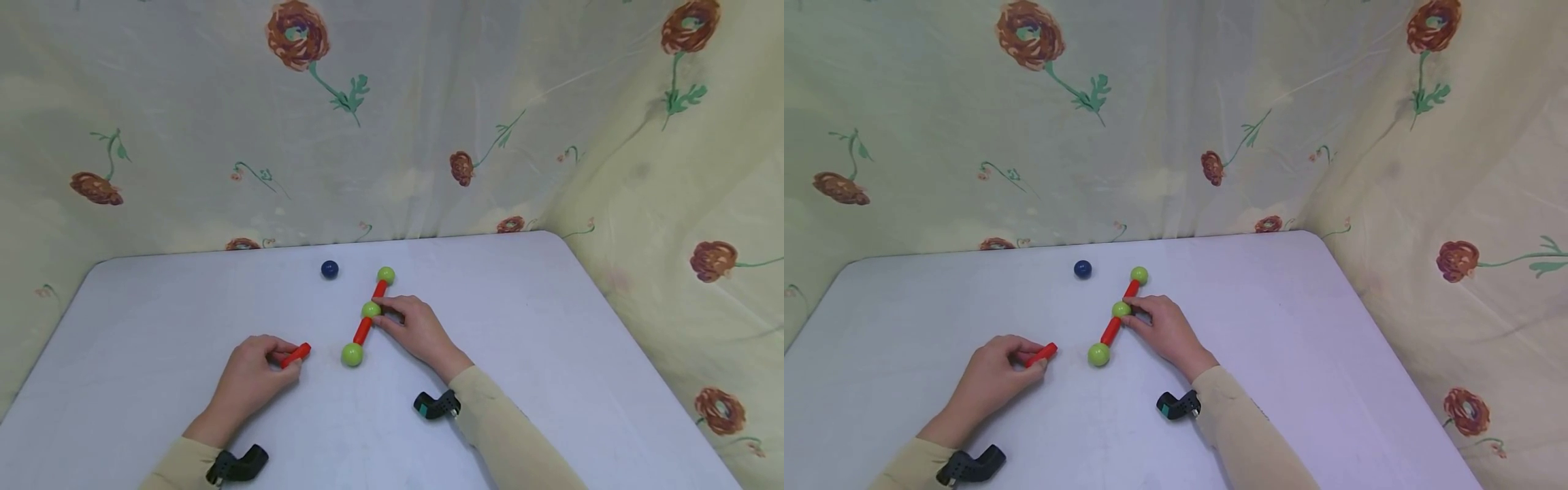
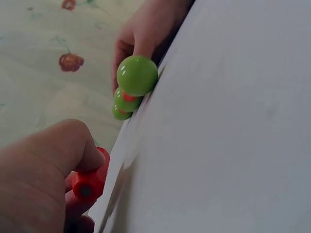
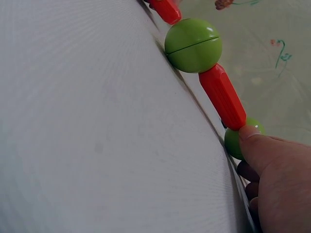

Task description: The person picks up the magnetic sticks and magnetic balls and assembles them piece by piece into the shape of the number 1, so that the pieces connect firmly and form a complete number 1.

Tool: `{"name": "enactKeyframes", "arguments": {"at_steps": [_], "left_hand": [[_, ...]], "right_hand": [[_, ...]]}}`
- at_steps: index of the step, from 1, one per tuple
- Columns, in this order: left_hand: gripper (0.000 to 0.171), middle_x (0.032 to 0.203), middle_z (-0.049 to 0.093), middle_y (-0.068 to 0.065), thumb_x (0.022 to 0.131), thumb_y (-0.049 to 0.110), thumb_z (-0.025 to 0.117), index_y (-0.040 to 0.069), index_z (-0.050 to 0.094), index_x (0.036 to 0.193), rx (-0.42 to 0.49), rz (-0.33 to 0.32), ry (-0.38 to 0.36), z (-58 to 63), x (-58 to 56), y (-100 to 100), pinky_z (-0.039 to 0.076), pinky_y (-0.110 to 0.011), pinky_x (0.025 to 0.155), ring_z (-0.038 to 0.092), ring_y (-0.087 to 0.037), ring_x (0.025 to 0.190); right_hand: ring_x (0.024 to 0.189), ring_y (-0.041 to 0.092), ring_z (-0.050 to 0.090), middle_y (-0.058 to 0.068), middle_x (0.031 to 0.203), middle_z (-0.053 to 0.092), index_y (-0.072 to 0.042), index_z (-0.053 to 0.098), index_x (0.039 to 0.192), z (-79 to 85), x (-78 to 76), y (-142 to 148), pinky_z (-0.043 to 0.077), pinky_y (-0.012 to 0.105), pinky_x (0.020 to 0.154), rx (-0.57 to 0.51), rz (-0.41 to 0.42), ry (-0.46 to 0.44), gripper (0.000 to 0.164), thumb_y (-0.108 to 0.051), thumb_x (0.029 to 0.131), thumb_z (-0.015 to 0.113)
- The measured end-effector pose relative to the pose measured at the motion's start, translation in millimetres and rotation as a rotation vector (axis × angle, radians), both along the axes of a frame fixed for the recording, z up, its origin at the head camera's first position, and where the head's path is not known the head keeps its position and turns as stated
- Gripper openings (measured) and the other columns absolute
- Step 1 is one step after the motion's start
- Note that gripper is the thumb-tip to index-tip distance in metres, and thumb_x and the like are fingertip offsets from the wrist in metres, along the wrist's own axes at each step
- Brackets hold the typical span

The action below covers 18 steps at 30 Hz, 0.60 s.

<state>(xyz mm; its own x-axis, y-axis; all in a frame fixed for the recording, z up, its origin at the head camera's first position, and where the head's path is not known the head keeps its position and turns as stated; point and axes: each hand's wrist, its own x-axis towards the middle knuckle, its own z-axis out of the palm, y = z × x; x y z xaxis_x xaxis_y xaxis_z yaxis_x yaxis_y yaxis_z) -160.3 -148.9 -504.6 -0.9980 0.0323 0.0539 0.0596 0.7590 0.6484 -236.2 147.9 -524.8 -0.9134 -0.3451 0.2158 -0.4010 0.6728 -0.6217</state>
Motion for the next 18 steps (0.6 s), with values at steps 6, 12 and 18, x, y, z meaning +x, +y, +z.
{"name": "enactKeyframes", "arguments": {"at_steps": [6,12,18], "left_hand": [[0.016,0.079,0.061,0.005,0.076,0.022,0.078,0.013,0.075,0.089,-0.001,-0.031,0.032,-0.3,5.0,10,0.045,-0.034,0.067,0.053,-0.015,0.077],[0.017,0.078,0.062,0.007,0.075,0.022,0.079,0.014,0.076,0.09,0.007,-0.041,0.03,-1.2,8.3,18,0.046,-0.033,0.067,0.053,-0.013,0.076],[0.014,0.076,0.061,0.008,0.074,0.022,0.078,0.015,0.075,0.086,0.007,-0.057,0.04,-2.9,11.6,24,0.044,-0.032,0.064,0.052,-0.013,0.073]], "right_hand": [[0.1,0.007,0.057,-0.01,0.116,0.068,-0.023,0.067,0.129,-0.3,0.1,0,0.049,0.028,0.084,0.0,-0.005,0.003,0.04,-0.037,0.092,0.071],[0.098,0.007,0.056,-0.01,0.116,0.068,-0.023,0.067,0.13,0.9,0.2,0,0.049,0.029,0.082,-0.009,0.004,0.0,0.04,-0.036,0.092,0.071],[0.098,0.007,0.056,-0.011,0.116,0.068,-0.023,0.066,0.13,0.3,-0.6,0,0.049,0.028,0.084,0.0,0.003,-0.003,0.041,-0.037,0.092,0.071]]}}
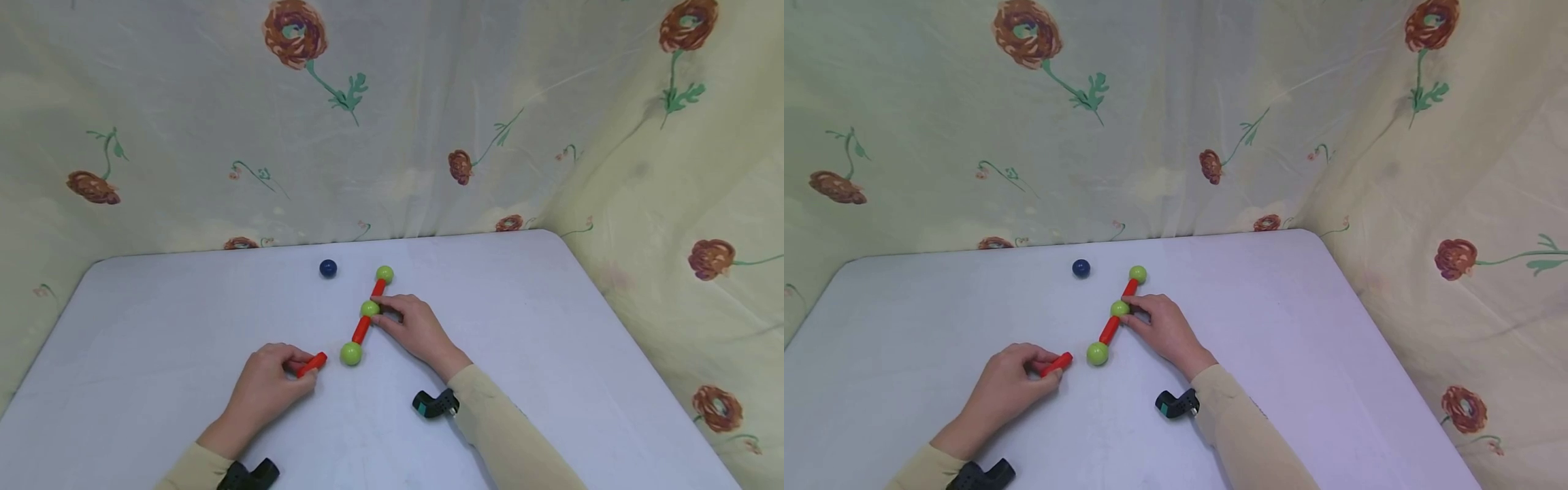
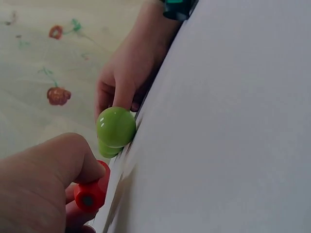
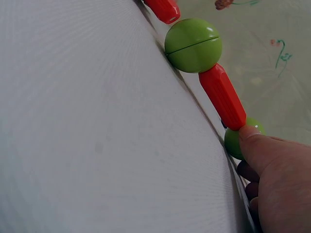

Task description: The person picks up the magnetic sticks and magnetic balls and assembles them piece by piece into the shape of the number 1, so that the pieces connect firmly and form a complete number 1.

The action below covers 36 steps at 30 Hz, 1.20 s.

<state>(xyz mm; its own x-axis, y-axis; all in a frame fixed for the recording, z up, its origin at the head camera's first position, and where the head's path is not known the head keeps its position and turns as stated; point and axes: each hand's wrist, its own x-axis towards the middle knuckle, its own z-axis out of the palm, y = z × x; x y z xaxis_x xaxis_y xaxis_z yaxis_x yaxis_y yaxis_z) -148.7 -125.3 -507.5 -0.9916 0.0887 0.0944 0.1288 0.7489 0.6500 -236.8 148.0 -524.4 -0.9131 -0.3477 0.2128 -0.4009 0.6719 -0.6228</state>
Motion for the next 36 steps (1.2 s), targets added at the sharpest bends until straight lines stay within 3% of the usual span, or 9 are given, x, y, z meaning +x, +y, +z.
{"name": "enactKeyframes", "arguments": {"at_steps": [21,36], "left_hand": [[0.013,0.068,0.059,0.016,0.073,0.026,0.082,0.019,0.077,0.083,0.035,-0.006,0.007,0.9,12.4,19,0.043,-0.031,0.064,0.051,-0.01,0.072],[0.013,0.068,0.06,0.017,0.074,0.024,0.084,0.019,0.078,0.084,0.038,-0.026,0.083,-0.6,14.7,27,0.041,-0.033,0.068,0.051,-0.008,0.071]], "right_hand": [[0.103,0.008,0.057,-0.011,0.117,0.068,-0.024,0.066,0.131,0.7,0.3,0,0.048,0.028,0.088,0.005,-0.004,-0.004,0.041,-0.037,0.092,0.072],[0.1,0.007,0.057,-0.011,0.117,0.068,-0.024,0.067,0.13,0.2,0.2,-1,0.049,0.028,0.086,0.01,-0.006,0.0,0.04,-0.038,0.092,0.071]]}}
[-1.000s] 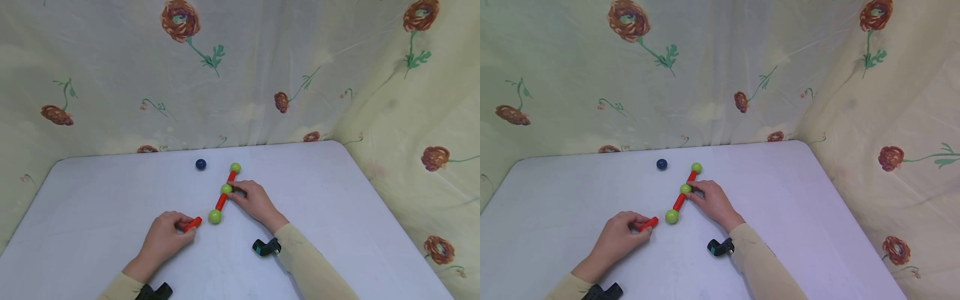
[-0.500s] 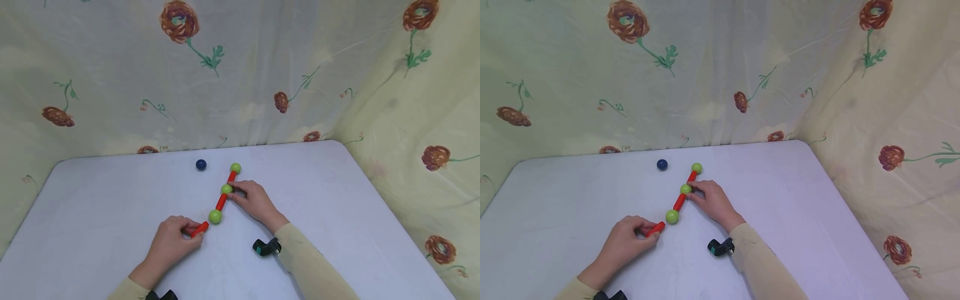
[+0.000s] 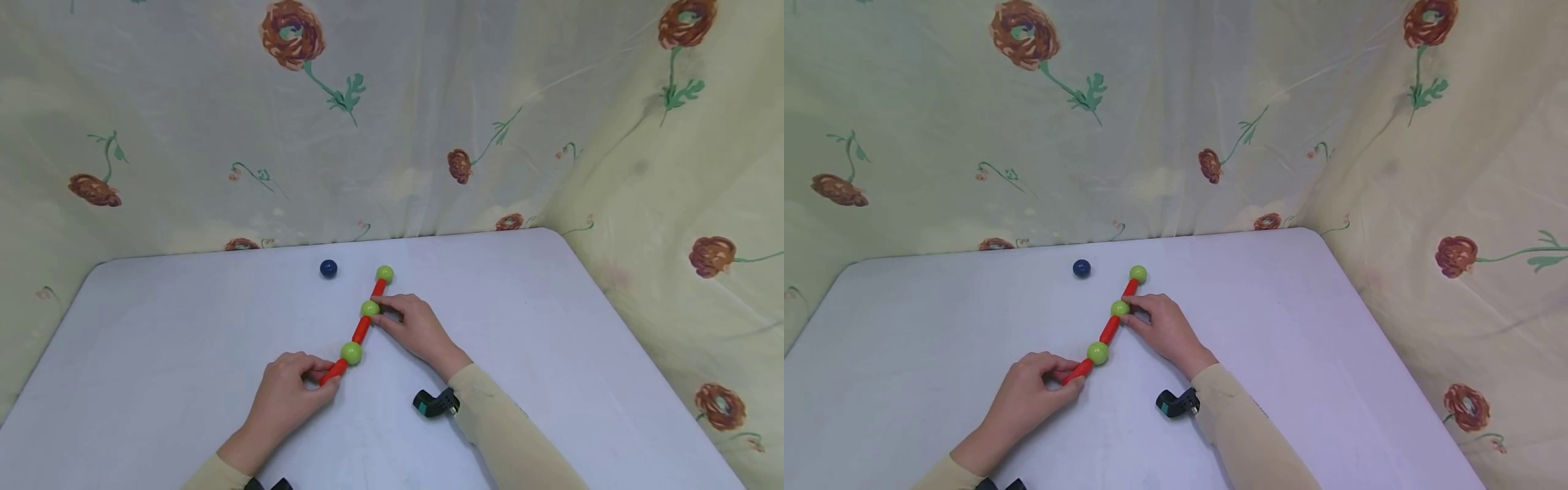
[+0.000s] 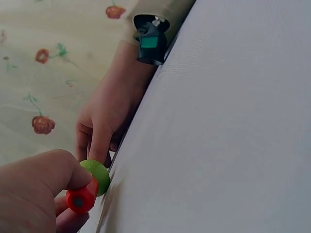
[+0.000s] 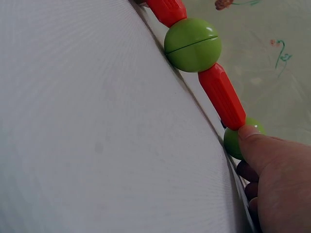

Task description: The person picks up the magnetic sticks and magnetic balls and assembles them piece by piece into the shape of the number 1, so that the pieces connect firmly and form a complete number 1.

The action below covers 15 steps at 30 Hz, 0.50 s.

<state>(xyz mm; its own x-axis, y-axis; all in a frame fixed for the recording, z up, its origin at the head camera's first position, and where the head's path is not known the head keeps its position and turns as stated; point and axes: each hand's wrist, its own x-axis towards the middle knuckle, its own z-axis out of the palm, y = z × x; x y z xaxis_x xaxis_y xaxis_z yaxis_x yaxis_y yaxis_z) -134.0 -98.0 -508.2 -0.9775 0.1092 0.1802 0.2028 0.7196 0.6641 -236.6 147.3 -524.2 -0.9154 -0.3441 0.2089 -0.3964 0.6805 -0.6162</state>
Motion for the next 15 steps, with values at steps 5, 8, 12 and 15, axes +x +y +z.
{"name": "enactKeyframes", "arguments": {"at_steps": [5,8,12,15], "left_hand": [[0.014,0.068,0.06,0.016,0.074,0.024,0.085,0.018,0.078,0.085,-0.014,0.005,0.006,0.2,-0.4,-0.4,0.041,-0.034,0.069,0.05,-0.008,0.07],[0.016,0.069,0.059,0.017,0.074,0.027,0.084,0.018,0.078,0.087,-0.021,0.011,-0.01,0.3,0.0,-0.2,0.041,-0.033,0.069,0.05,-0.008,0.071],[0.018,0.069,0.058,0.018,0.076,0.03,0.083,0.019,0.078,0.088,-0.029,0.016,-0.029,0.8,0.2,0.5,0.041,-0.033,0.071,0.051,-0.007,0.072],[0.018,0.069,0.058,0.018,0.075,0.03,0.083,0.019,0.078,0.089,-0.032,0.01,-0.024,0.5,0.0,0.8,0.042,-0.035,0.073,0.051,-0.007,0.073]], "right_hand": [[0.101,0.008,0.057,-0.01,0.118,0.068,-0.024,0.066,0.131,0.9,-0.1,-1.3,0.049,0.029,0.087,0.005,-0.001,-0.006,0.041,-0.038,0.092,0.07],[0.103,0.008,0.057,-0.01,0.12,0.067,-0.024,0.066,0.132,1.7,1.4,-1.3,0.049,0.029,0.088,0.01,-0.003,-0.015,0.042,-0.038,0.092,0.07],[0.101,0.008,0.057,-0.01,0.119,0.067,-0.024,0.066,0.131,2.3,4.2,0.9,0.049,0.028,0.086,-0.013,-0.006,-0.008,0.042,-0.038,0.092,0.071],[0.094,0.009,0.056,-0.009,0.116,0.067,-0.023,0.067,0.129,1.1,6.7,3.7,0.05,0.029,0.08,-0.059,-0.015,0.024,0.04,-0.036,0.092,0.072]]}}
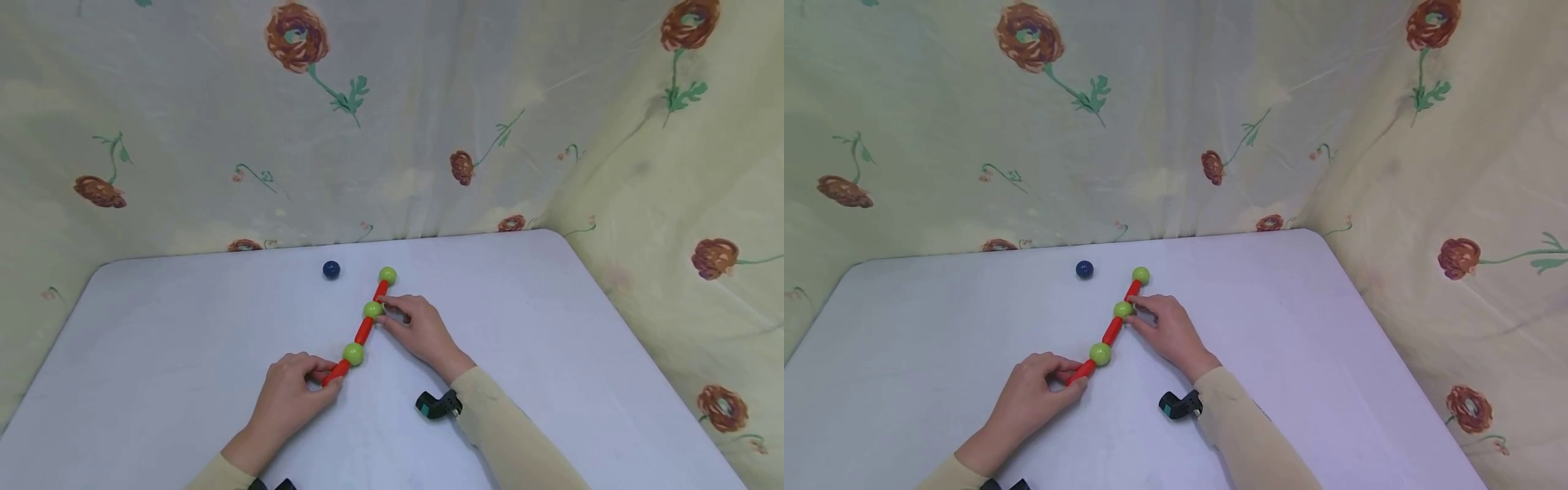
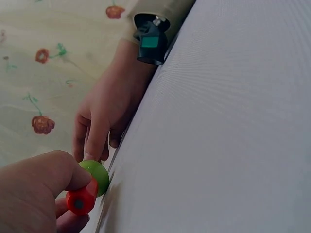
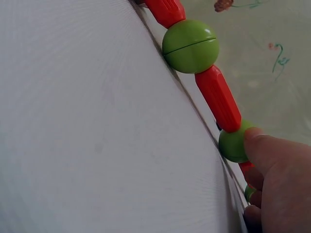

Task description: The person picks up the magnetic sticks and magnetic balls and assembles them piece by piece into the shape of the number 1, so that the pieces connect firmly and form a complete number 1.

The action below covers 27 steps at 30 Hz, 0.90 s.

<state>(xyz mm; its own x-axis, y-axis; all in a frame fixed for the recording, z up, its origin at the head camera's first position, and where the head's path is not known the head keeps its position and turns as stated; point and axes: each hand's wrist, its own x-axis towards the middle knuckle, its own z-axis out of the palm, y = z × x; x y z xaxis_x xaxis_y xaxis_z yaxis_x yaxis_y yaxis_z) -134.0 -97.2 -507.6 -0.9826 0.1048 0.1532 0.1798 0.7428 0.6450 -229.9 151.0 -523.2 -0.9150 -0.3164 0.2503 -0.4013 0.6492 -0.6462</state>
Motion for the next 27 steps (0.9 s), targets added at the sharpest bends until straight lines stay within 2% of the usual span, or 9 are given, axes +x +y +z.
{"name": "enactKeyframes", "arguments": {"at_steps": [5,12,20,27], "left_hand": [[0.019,0.069,0.057,0.018,0.075,0.03,0.084,0.019,0.078,0.089,-0.004,-0.011,0.009,-1.8,-0.5,1,0.042,-0.034,0.073,0.051,-0.007,0.073],[0.018,0.068,0.056,0.018,0.076,0.03,0.084,0.019,0.078,0.089,-0.007,-0.022,0.029,-5.7,1.0,1,0.041,-0.034,0.073,0.05,-0.006,0.072],[0.017,0.067,0.055,0.019,0.075,0.03,0.084,0.021,0.078,0.089,-0.013,-0.029,0.064,-6.6,0.8,-1,0.041,-0.036,0.073,0.05,-0.006,0.072],[0.019,0.068,0.055,0.02,0.076,0.033,0.083,0.021,0.078,0.089,-0.02,-0.043,0.078,-4.3,-0.2,-2,0.04,-0.034,0.073,0.05,-0.006,0.073]], "right_hand": [[0.088,0.007,0.055,-0.01,0.111,0.065,-0.023,0.069,0.126,-3.9,10.7,3,0.05,0.026,0.075,-0.05,-0.005,0.036,0.035,-0.035,0.092,0.071],[0.096,0.003,0.057,-0.014,0.11,0.066,-0.023,0.069,0.124,-6.1,35.0,-2,0.051,0.028,0.081,-0.073,0.086,0.029,0.035,-0.039,0.093,0.069],[0.105,0.003,0.055,-0.016,0.114,0.064,-0.025,0.065,0.13,-0.7,53.2,-14,0.048,0.03,0.09,0.001,0.207,0.009,0.038,-0.035,0.093,0.07],[0.103,0.004,0.055,-0.018,0.113,0.065,-0.026,0.066,0.129,5.3,55.4,-20,0.048,0.027,0.088,0.074,0.209,0.028,0.04,-0.036,0.091,0.072]]}}
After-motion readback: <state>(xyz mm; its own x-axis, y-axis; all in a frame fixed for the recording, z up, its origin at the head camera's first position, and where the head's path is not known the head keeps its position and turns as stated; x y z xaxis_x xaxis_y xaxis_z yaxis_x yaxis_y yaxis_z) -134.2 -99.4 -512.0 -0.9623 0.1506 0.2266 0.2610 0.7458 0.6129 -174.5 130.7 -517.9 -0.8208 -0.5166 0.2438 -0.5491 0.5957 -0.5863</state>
